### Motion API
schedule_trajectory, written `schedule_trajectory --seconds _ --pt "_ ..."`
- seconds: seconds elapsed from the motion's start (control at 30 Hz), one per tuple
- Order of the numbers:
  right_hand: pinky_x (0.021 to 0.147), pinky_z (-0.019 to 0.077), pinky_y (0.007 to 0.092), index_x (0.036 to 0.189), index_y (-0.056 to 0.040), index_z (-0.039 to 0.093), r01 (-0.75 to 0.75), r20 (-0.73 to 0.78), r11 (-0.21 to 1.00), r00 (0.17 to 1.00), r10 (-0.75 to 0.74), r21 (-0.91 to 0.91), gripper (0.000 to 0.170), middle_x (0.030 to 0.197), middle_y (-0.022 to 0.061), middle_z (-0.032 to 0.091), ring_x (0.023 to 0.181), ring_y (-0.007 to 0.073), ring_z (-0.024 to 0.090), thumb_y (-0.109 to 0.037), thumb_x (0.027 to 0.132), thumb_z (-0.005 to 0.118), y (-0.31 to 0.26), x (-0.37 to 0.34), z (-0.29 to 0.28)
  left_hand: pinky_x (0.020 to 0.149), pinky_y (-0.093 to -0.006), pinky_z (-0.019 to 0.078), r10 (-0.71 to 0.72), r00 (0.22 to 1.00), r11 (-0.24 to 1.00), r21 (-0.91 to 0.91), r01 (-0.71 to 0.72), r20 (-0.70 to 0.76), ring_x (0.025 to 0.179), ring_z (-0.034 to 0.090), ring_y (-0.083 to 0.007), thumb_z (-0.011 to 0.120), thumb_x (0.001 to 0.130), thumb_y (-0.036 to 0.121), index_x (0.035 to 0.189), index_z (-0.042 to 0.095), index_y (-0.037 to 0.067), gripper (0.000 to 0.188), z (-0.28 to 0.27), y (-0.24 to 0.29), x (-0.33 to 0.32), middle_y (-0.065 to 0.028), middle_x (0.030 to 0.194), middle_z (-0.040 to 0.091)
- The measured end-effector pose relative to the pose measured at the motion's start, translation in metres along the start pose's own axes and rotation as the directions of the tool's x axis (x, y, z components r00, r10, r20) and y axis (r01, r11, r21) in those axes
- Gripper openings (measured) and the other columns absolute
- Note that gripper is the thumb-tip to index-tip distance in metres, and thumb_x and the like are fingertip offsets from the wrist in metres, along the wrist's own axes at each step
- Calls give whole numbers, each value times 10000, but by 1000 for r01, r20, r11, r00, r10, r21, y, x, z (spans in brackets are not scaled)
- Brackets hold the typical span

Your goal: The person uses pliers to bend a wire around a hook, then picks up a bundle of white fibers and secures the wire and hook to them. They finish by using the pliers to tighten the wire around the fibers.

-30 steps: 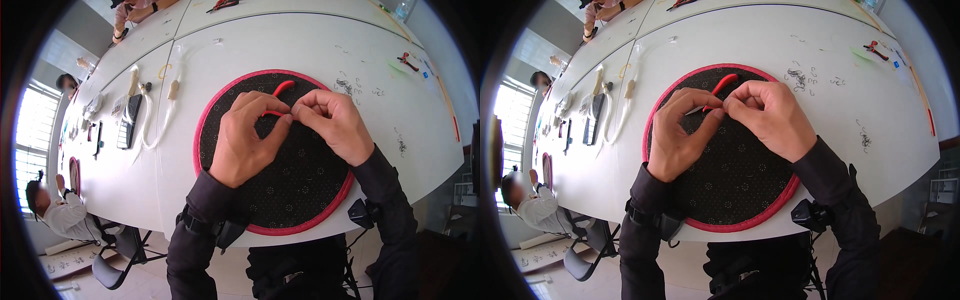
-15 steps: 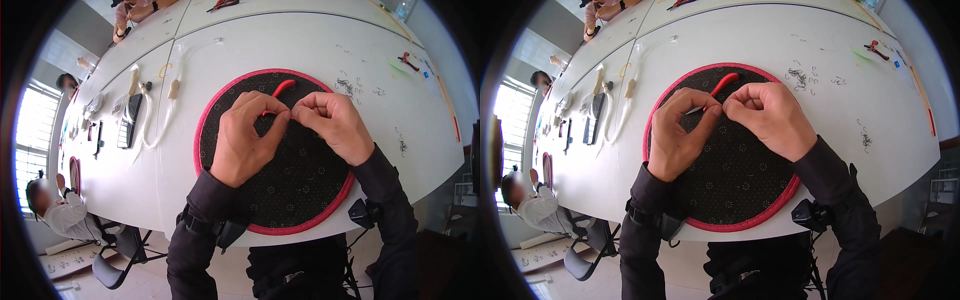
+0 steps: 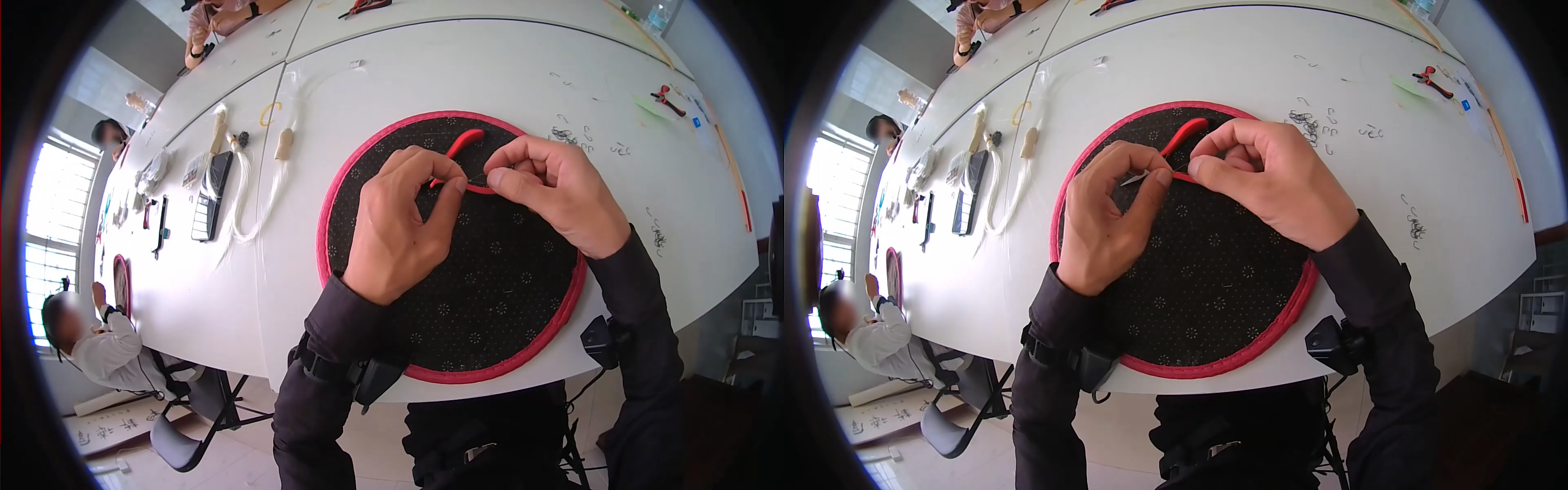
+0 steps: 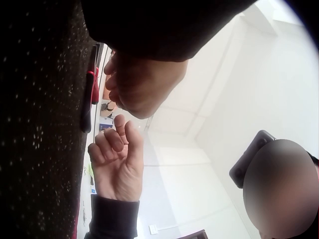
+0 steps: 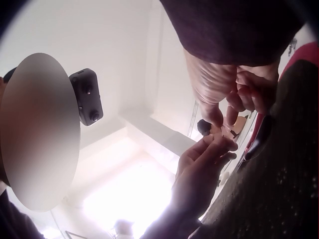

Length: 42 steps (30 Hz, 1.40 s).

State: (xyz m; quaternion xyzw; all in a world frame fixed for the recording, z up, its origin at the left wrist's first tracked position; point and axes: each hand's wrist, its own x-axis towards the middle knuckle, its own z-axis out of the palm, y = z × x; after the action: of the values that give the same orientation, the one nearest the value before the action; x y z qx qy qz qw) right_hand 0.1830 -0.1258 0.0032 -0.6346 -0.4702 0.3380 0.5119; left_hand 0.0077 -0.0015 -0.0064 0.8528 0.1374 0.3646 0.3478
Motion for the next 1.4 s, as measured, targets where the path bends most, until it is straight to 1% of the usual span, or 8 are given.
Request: schedule_trajectory --seconds 0.17,0.43,0.63,0.73,1.03,1.17,1.23,1.4 --pt "552 343 201 1013 -5 717 -36 -8 999 999 36 4 223 653 -97 464 593 2 385 -219 951 710 -2 1 -2 689 -333 494 -104 994 992 -67 106 30 765 627 -224 700 844 19 882 644 -12 75 -1 4 0 -106 851 669" --pt "620 430 177 1002 20 719 -89 15 991 996 88 100 219 743 -51 635 659 -9 523 -194 958 714 -14 -2 1 797 -262 502 -253 960 938 -213 273 116 884 620 -106 646 928 22 958 652 -40 70 -7 10 0 -55 953 680" --pt "638 441 176 1014 35 713 -80 36 986 996 76 143 222 776 -37 657 684 -10 542 -183 969 704 -13 -3 2 767 -239 496 -325 934 876 -323 358 150 853 614 -92 637 946 24 992 663 -51 93 -9 15 1 -78 974 685" --pt "637 437 178 1004 37 710 -46 4 985 999 47 167 223 786 -37 655 695 -7 542 -183 973 697 -10 -3 6 754 -260 528 -338 935 854 -383 352 106 800 650 -93 662 885 25 920 661 -27 63 -6 17 2 -29 844 678" --pt "609 404 187 979 23 693 8 17 989 1000 -11 146 219 760 -52 608 680 -7 497 -195 985 676 -2 -4 12 737 -228 528 -362 932 827 -454 331 20 824 667 -92 656 933 44 995 661 -40 105 -4 11 1 -35 915 682" --pt "604 403 185 991 23 695 -11 15 991 1000 9 135 219 745 -51 608 676 -9 500 -195 983 677 -2 -4 14 726 -223 524 -378 925 842 -404 357 30 822 661 -81 671 939 53 991 662 -38 105 -3 12 0 -31 914 683" --pt "595 398 183 997 23 698 -14 -108 991 994 29 136 217 735 -53 608 664 -11 498 -192 982 677 -8 -4 15 730 -229 524 -393 918 845 -377 379 43 828 657 -77 674 944 56 993 662 -35 104 -4 13 0 -28 917 684" --pt "572 388 181 992 25 703 26 -163 977 987 9 210 223 705 -61 595 622 -6 487 -196 980 673 -11 -5 14 835 -261 531 -278 959 943 -174 284 57 886 659 -111 685 963 72 1018 665 -35 122 -2 9 -2 -49 958 703"
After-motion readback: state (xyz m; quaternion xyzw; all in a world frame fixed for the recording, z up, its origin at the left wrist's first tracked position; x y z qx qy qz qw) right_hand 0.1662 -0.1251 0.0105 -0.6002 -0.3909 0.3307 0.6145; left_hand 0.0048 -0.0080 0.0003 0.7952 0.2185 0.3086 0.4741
